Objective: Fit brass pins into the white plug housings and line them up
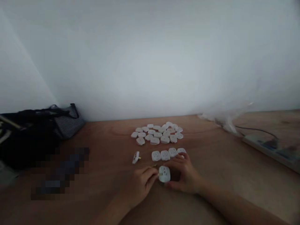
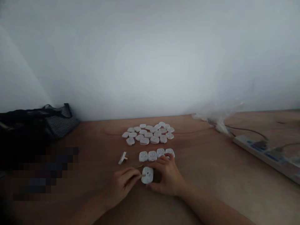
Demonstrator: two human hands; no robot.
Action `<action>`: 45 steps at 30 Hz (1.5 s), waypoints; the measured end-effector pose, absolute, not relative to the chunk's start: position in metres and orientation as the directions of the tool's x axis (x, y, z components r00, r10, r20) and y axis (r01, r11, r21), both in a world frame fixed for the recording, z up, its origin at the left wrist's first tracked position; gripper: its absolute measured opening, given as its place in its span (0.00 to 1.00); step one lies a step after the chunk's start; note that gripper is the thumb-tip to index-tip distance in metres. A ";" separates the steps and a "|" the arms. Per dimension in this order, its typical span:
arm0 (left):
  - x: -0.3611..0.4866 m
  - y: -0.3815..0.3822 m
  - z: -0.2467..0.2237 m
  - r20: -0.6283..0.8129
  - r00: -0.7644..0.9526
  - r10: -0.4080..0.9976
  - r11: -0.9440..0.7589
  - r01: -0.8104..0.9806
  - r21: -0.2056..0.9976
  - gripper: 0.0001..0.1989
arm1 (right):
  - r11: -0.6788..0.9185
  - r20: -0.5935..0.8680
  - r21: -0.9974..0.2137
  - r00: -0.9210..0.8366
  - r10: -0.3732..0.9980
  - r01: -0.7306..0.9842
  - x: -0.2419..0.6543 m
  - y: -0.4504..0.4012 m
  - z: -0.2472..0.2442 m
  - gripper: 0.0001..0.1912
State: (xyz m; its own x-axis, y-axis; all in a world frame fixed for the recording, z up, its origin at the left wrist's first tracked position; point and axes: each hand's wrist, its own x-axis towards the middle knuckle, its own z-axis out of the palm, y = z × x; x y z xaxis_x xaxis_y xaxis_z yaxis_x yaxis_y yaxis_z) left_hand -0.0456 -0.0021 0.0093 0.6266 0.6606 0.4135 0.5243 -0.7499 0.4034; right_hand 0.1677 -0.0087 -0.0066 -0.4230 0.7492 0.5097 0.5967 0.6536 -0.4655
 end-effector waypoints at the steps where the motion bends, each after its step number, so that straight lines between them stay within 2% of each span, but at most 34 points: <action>1: -0.045 -0.002 0.009 0.410 0.626 0.663 -0.748 0.530 0.400 0.07 | 0.657 0.515 -0.463 -0.423 0.746 0.595 0.167 -0.009 -0.007 0.24; 8: -0.042 -0.002 0.008 0.436 0.617 0.655 -0.755 0.510 0.413 0.06 | 0.666 0.541 -0.446 -0.413 0.733 0.597 0.164 -0.010 -0.004 0.20; 14: -0.037 -0.003 0.012 0.405 0.494 0.769 -0.633 0.499 0.592 0.05 | 0.696 0.557 -0.434 -0.437 0.706 0.572 0.163 -0.012 -0.001 0.21; 18: -0.034 -0.002 0.009 0.284 0.429 0.858 -0.481 0.472 0.739 0.09 | 0.727 0.579 -0.405 -0.459 0.674 0.555 0.163 -0.014 -0.002 0.20; 21: -0.034 0.001 0.005 0.119 0.474 0.872 -0.339 0.411 0.846 0.11 | 0.760 0.610 -0.378 -0.474 0.634 0.529 0.163 -0.015 -0.004 0.21; 23: -0.037 0.003 0.004 0.088 0.495 0.865 -0.306 0.379 0.873 0.13 | 0.768 0.622 -0.379 -0.472 0.624 0.516 0.163 -0.016 -0.004 0.21; 25: -0.044 0.007 0.007 0.138 0.486 0.863 -0.365 0.410 0.836 0.14 | 0.759 0.615 -0.397 -0.465 0.637 0.517 0.165 -0.015 -0.003 0.22; 28: -0.057 0.012 0.014 0.216 0.519 0.827 -0.508 0.526 0.682 0.09 | 0.720 0.577 -0.419 -0.451 0.681 0.553 0.170 -0.011 -0.003 0.22; 31: -0.067 0.014 0.015 0.164 0.584 0.795 -0.557 0.595 0.580 0.08 | 0.674 0.545 -0.428 -0.423 0.724 0.602 0.174 -0.007 -0.006 0.21; 33: -0.067 0.014 0.013 0.143 0.588 0.796 -0.554 0.612 0.565 0.09 | 0.664 0.546 -0.428 -0.411 0.730 0.613 0.176 -0.005 -0.008 0.21; 38: -0.060 0.014 0.006 0.199 0.583 0.788 -0.584 0.606 0.540 0.03 | 0.669 0.542 -0.429 -0.420 0.728 0.606 0.175 -0.005 -0.010 0.21; 45: -0.055 0.011 0.007 0.439 0.497 0.749 -0.660 0.504 0.556 0.05 | 0.665 0.513 -0.445 -0.438 0.739 0.601 0.175 -0.005 -0.010 0.22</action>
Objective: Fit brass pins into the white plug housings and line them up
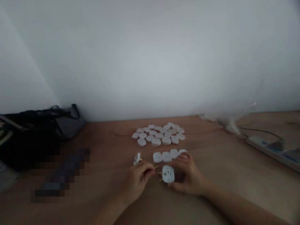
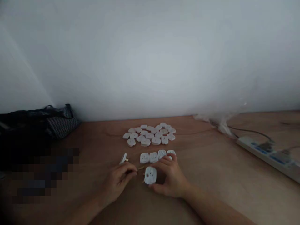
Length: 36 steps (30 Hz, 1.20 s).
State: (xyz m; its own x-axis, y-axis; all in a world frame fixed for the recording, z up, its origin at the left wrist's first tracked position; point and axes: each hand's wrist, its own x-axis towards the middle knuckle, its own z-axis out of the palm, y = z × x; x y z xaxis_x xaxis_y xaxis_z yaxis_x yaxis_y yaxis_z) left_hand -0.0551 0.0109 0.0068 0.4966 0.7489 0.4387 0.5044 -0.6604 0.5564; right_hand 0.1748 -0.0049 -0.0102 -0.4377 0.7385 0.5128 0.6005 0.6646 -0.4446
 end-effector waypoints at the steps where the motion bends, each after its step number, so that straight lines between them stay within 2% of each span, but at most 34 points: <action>1: -0.054 0.010 0.007 0.472 0.476 0.742 -0.669 0.481 0.567 0.05 | 0.668 0.514 -0.451 -0.439 0.737 0.593 0.174 -0.005 -0.010 0.22; 5: -0.046 0.005 0.007 0.584 0.404 0.704 -0.710 0.394 0.584 0.03 | 0.692 0.534 -0.464 -0.449 0.716 0.552 0.171 -0.008 -0.007 0.22; 9: -0.041 0.003 0.006 0.629 0.386 0.674 -0.738 0.347 0.578 0.03 | 0.722 0.546 -0.466 -0.475 0.690 0.511 0.167 -0.010 -0.003 0.23; 22: -0.034 -0.001 0.010 0.616 0.411 0.672 -0.734 0.258 0.629 0.04 | 0.726 0.525 -0.492 -0.501 0.688 0.481 0.164 -0.012 0.000 0.23; 26: -0.033 0.000 0.011 0.623 0.447 0.643 -0.756 0.239 0.609 0.05 | 0.740 0.517 -0.478 -0.530 0.673 0.474 0.165 -0.013 0.001 0.23; 29: -0.033 -0.001 0.009 0.643 0.483 0.595 -0.798 0.256 0.546 0.06 | 0.747 0.535 -0.468 -0.522 0.665 0.472 0.165 -0.013 0.000 0.23; 33: -0.040 -0.002 0.007 0.666 0.487 0.566 -0.825 0.337 0.454 0.10 | 0.732 0.549 -0.484 -0.485 0.681 0.480 0.167 -0.012 -0.002 0.25; 36: -0.045 0.000 0.005 0.612 0.488 0.623 -0.782 0.391 0.484 0.19 | 0.726 0.541 -0.496 -0.485 0.687 0.476 0.169 -0.011 -0.002 0.26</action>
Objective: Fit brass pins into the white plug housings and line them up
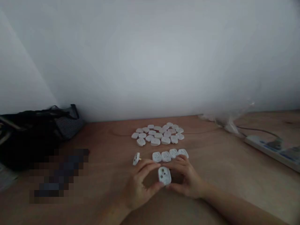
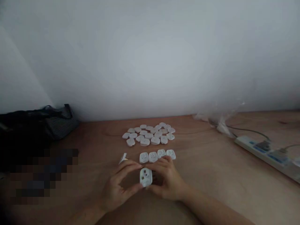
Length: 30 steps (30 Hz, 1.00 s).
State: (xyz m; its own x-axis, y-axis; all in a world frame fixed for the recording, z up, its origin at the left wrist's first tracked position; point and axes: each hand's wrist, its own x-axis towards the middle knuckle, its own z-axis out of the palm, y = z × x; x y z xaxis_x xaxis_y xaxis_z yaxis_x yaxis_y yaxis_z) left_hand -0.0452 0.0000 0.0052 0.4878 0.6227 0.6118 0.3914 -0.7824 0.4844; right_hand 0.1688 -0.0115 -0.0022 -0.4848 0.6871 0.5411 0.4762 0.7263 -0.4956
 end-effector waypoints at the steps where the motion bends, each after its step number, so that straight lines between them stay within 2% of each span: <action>1: -0.046 0.001 0.005 0.577 0.499 0.647 -0.763 0.408 0.502 0.25 | 0.725 0.539 -0.499 -0.485 0.689 0.476 0.169 -0.011 -0.002 0.26; 3: -0.047 0.003 0.004 0.510 0.532 0.676 -0.734 0.427 0.528 0.30 | 0.718 0.532 -0.503 -0.483 0.696 0.481 0.169 -0.010 -0.004 0.26; 9: -0.045 0.004 0.006 0.451 0.580 0.678 -0.726 0.431 0.536 0.26 | 0.707 0.565 -0.519 -0.427 0.706 0.481 0.165 -0.007 -0.013 0.26; 14: -0.048 0.004 0.009 0.460 0.573 0.678 -0.729 0.443 0.522 0.23 | 0.670 0.530 -0.523 -0.415 0.740 0.527 0.167 -0.007 -0.008 0.32; 15: -0.049 0.005 0.009 0.469 0.549 0.692 -0.718 0.459 0.523 0.22 | 0.654 0.509 -0.521 -0.416 0.754 0.549 0.170 -0.007 -0.006 0.29; 18: -0.050 0.005 0.008 0.475 0.478 0.739 -0.674 0.507 0.538 0.21 | 0.588 0.407 -0.493 -0.428 0.807 0.641 0.180 -0.005 -0.002 0.13; 20: -0.050 0.005 0.007 0.471 0.452 0.758 -0.653 0.525 0.547 0.21 | 0.549 0.340 -0.475 -0.432 0.835 0.688 0.186 -0.004 -0.003 0.07; 24: -0.048 0.004 0.005 0.446 0.472 0.760 -0.649 0.518 0.557 0.21 | 0.527 0.289 -0.489 -0.441 0.850 0.695 0.188 -0.002 -0.008 0.06; 27: -0.047 0.003 0.004 0.433 0.496 0.753 -0.656 0.511 0.555 0.22 | 0.513 0.283 -0.507 -0.428 0.858 0.693 0.184 -0.001 -0.010 0.02; 30: -0.048 0.003 0.003 0.429 0.510 0.746 -0.663 0.503 0.554 0.23 | 0.527 0.299 -0.484 -0.434 0.850 0.699 0.182 -0.002 -0.009 0.04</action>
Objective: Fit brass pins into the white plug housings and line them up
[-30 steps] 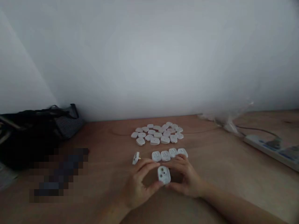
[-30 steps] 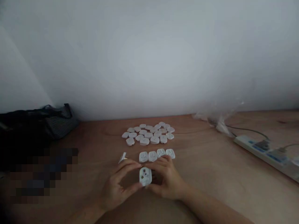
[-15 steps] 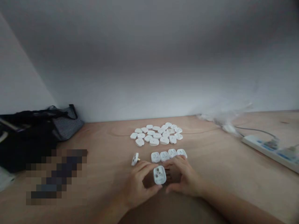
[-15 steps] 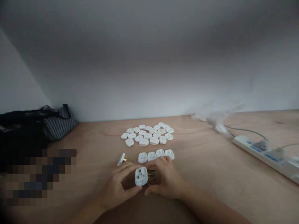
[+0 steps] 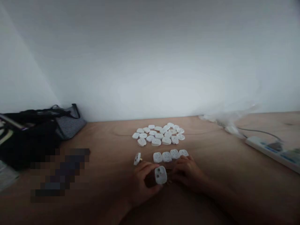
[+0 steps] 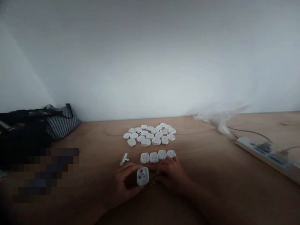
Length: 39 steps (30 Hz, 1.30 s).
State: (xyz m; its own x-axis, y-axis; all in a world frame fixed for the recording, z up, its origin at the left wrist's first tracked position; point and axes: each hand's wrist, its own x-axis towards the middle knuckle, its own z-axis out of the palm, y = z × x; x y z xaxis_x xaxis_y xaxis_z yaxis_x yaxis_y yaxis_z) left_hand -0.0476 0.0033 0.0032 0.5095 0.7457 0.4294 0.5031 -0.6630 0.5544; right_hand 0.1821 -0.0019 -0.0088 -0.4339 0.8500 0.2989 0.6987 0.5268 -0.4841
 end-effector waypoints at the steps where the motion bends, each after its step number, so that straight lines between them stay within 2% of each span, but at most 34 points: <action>1: -0.048 0.004 0.003 0.427 0.514 0.745 -0.664 0.502 0.554 0.23 | 0.536 0.315 -0.478 -0.433 0.844 0.696 0.182 -0.002 -0.008 0.04; 8: -0.047 0.006 0.002 0.434 0.518 0.737 -0.673 0.499 0.546 0.22 | 0.585 0.483 -0.590 -0.337 0.808 0.557 0.182 -0.005 -0.004 0.06; 12: -0.044 0.005 0.005 0.447 0.528 0.722 -0.688 0.486 0.539 0.21 | 0.658 0.570 -0.594 -0.336 0.750 0.463 0.176 -0.009 -0.004 0.05; 16: -0.043 0.003 0.008 0.445 0.536 0.717 -0.694 0.488 0.530 0.20 | 0.734 0.634 -0.529 -0.377 0.675 0.426 0.170 -0.013 -0.003 0.06; 23: -0.043 0.003 0.007 0.461 0.530 0.711 -0.702 0.497 0.511 0.21 | 0.797 0.684 -0.323 -0.456 0.570 0.511 0.168 -0.013 -0.006 0.08; 28: -0.041 0.002 0.006 0.471 0.520 0.712 -0.701 0.488 0.521 0.19 | 0.794 0.653 -0.278 -0.500 0.569 0.540 0.165 -0.018 0.000 0.08; 30: -0.041 0.002 0.007 0.465 0.512 0.722 -0.690 0.489 0.533 0.19 | 0.794 0.621 -0.273 -0.530 0.577 0.544 0.166 -0.019 0.001 0.11; 32: -0.042 0.002 0.008 0.460 0.506 0.730 -0.681 0.488 0.546 0.19 | 0.775 0.604 -0.305 -0.517 0.606 0.553 0.169 -0.018 0.001 0.21; 35: -0.043 0.002 0.007 0.446 0.505 0.739 -0.670 0.483 0.563 0.21 | 0.704 0.562 -0.419 -0.445 0.697 0.573 0.173 -0.013 -0.003 0.37; 37: -0.043 0.002 0.007 0.423 0.519 0.742 -0.663 0.476 0.578 0.22 | 0.665 0.515 -0.498 -0.428 0.743 0.556 0.174 -0.010 -0.006 0.39; 39: -0.043 0.002 0.007 0.409 0.521 0.750 -0.650 0.461 0.604 0.23 | 0.622 0.455 -0.575 -0.425 0.783 0.531 0.172 -0.007 -0.008 0.35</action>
